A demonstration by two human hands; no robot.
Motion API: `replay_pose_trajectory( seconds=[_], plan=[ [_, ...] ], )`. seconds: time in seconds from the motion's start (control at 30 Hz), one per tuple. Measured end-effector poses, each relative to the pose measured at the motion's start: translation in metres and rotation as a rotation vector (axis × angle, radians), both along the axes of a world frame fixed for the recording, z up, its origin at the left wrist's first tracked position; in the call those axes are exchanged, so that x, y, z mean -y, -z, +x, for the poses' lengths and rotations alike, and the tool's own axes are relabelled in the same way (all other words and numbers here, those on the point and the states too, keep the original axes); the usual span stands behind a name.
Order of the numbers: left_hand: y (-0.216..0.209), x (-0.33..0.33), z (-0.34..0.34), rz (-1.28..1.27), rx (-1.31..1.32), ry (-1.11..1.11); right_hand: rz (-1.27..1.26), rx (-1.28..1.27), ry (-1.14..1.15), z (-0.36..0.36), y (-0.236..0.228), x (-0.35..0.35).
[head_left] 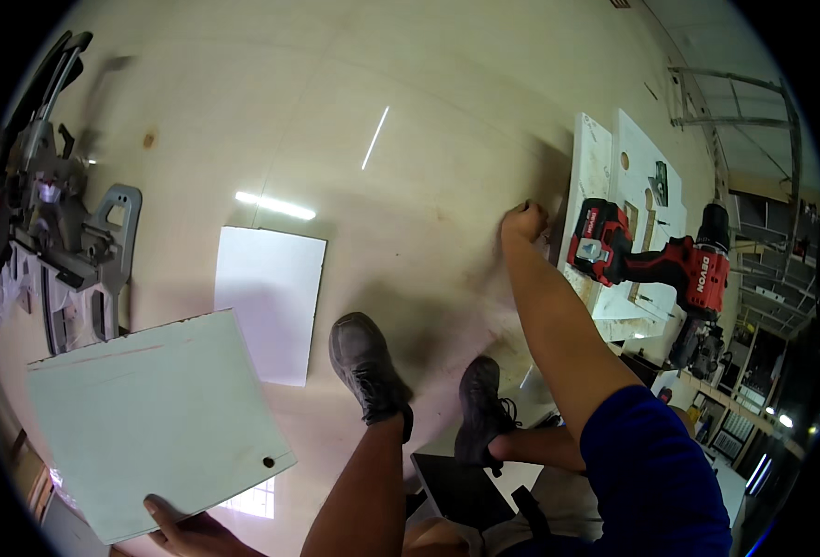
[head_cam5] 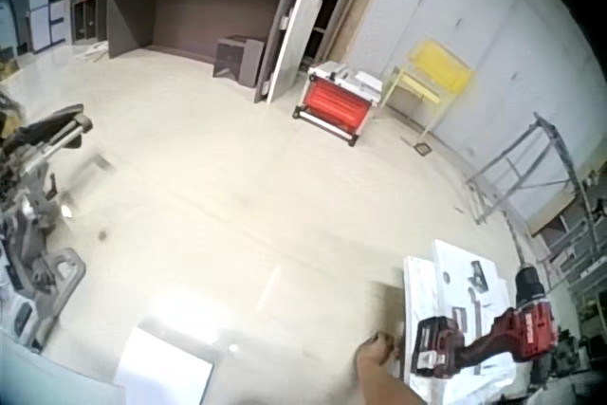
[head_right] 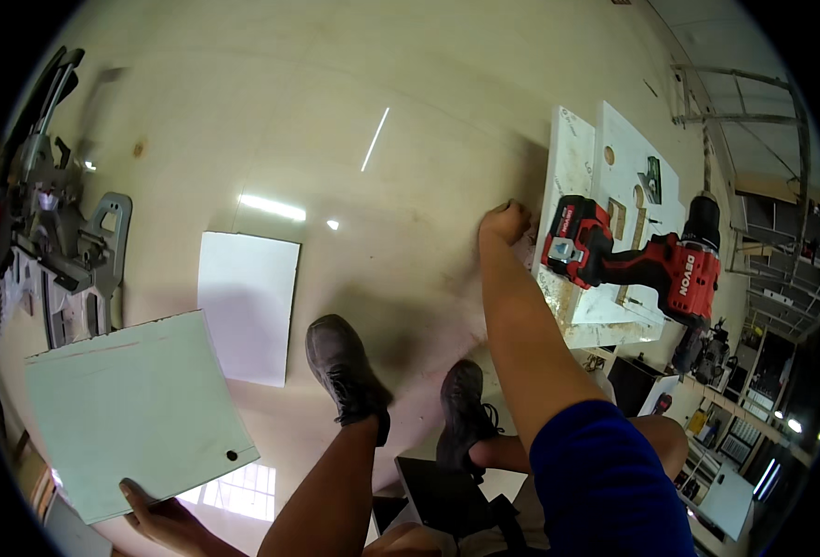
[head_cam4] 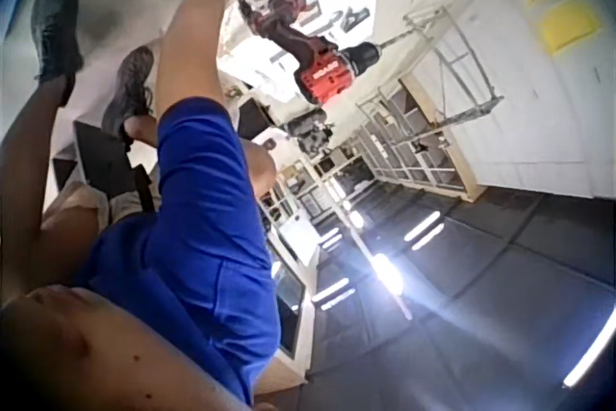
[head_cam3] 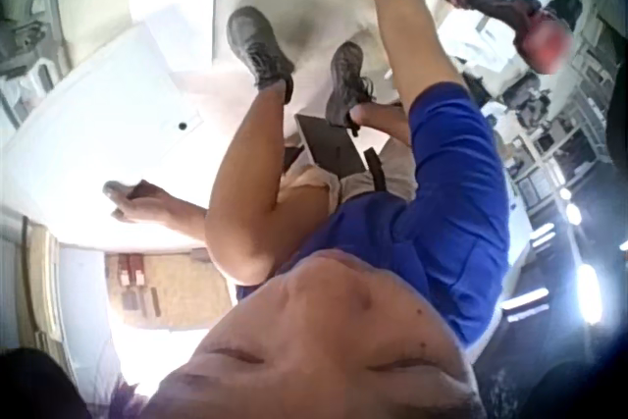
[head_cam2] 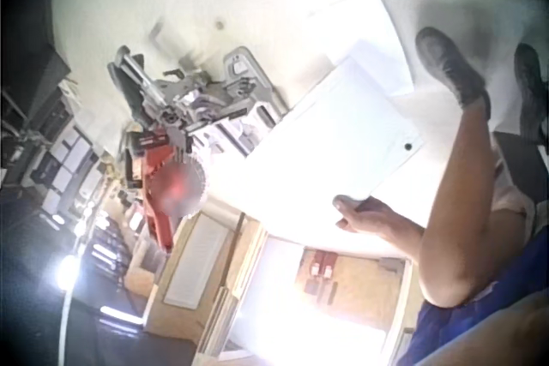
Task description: The person places a white panel on a workbench, aligns it, and uses a cordless drill to create holes at marked locations. The person repeats this process for multiple panels, flipping them as needed and securing them with fasteners.
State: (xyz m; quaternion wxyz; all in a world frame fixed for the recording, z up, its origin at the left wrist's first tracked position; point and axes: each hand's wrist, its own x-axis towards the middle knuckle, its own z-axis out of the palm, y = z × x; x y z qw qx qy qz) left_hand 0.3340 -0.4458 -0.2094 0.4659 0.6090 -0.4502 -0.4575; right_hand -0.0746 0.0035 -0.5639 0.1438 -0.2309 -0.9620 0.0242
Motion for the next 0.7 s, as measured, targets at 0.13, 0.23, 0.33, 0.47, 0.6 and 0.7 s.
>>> replay_pose_trajectory(
  seconds=[0.13,0.23,0.33,0.47,0.6,0.7],
  plan=[
    [0.018,-0.008,0.006,0.034,-0.008,0.087,-0.381,-0.138,-0.052,0.012,-0.005,-0.005],
    [0.005,-0.025,-0.006,-0.012,-0.016,0.088,-1.097,-0.064,0.031,0.059,-0.039,0.08],
    [-0.023,-0.018,0.016,-0.093,-0.184,0.028,-1.909,0.374,-0.353,0.149,-0.096,0.135],
    [-0.195,-0.083,-0.032,-0.429,-0.644,0.222,-1.872,0.82,-0.748,0.249,-0.325,0.116],
    [-0.278,-0.145,-0.029,-0.219,-0.705,0.539,-1.827,0.746,-0.745,0.294,-0.46,-0.013],
    [-0.298,-0.174,-0.053,0.061,-0.658,0.912,-1.753,0.558,-0.618,0.324,-0.559,-0.13]
  ],
)
